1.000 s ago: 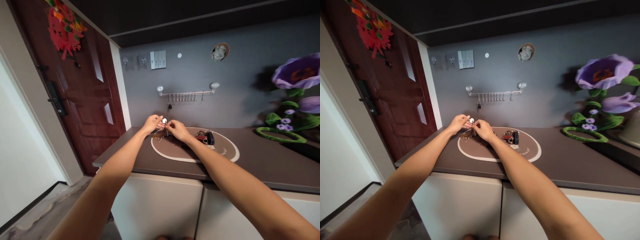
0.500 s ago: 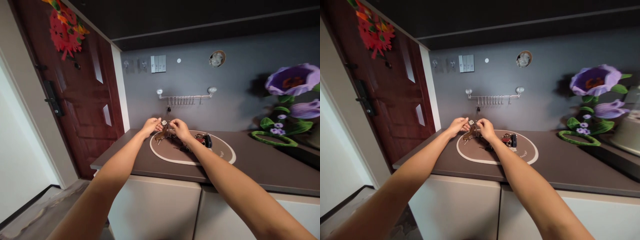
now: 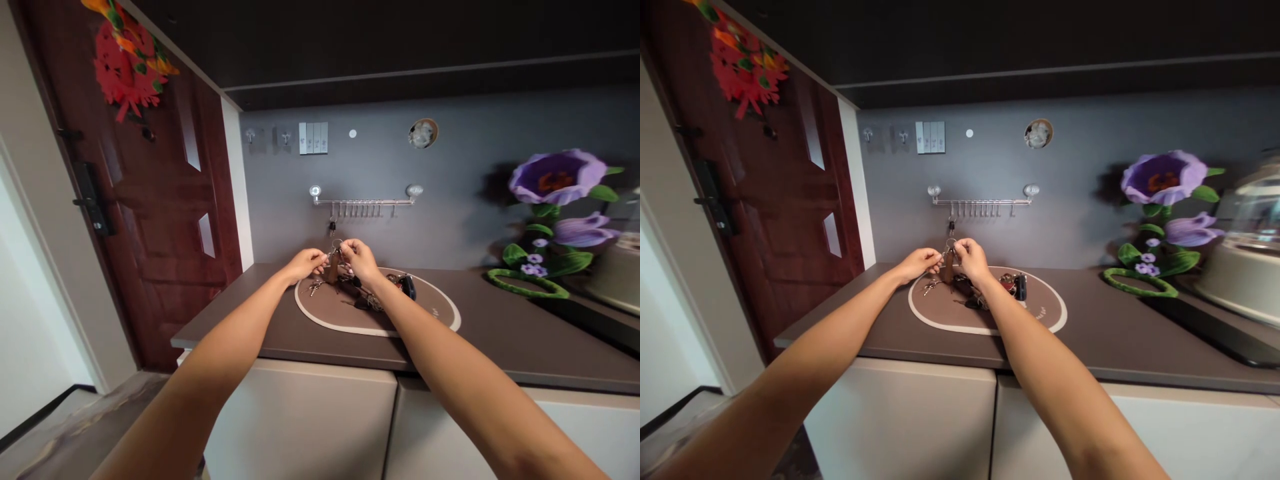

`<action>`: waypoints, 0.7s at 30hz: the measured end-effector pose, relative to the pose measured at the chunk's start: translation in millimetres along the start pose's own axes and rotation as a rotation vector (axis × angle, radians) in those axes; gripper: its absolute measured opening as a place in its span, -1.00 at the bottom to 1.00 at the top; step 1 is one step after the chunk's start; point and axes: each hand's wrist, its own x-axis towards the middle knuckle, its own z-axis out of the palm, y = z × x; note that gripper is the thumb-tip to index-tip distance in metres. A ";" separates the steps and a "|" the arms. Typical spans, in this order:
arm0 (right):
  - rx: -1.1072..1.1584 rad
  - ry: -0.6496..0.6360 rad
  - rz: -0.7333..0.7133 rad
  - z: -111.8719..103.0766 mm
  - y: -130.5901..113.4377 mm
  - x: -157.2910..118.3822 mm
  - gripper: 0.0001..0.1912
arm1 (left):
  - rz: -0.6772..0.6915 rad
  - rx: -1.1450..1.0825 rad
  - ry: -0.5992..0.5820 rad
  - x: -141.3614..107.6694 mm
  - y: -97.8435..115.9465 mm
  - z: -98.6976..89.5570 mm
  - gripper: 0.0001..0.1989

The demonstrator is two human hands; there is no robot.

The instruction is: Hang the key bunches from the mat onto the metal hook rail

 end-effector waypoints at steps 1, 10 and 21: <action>0.002 0.004 0.001 -0.6 0.4 0.6 -0.78 | 0.010 0.003 -0.010 -0.2 -0.5 0.5 -0.75; 0.086 0.057 0.055 -2.4 -5.2 0.2 -0.73 | 0.084 0.147 0.029 1.9 -5.6 1.3 -0.83; 0.145 0.110 0.161 -2.2 -18.5 14.6 -0.78 | 0.120 0.364 0.057 2.3 -7.0 1.3 -0.85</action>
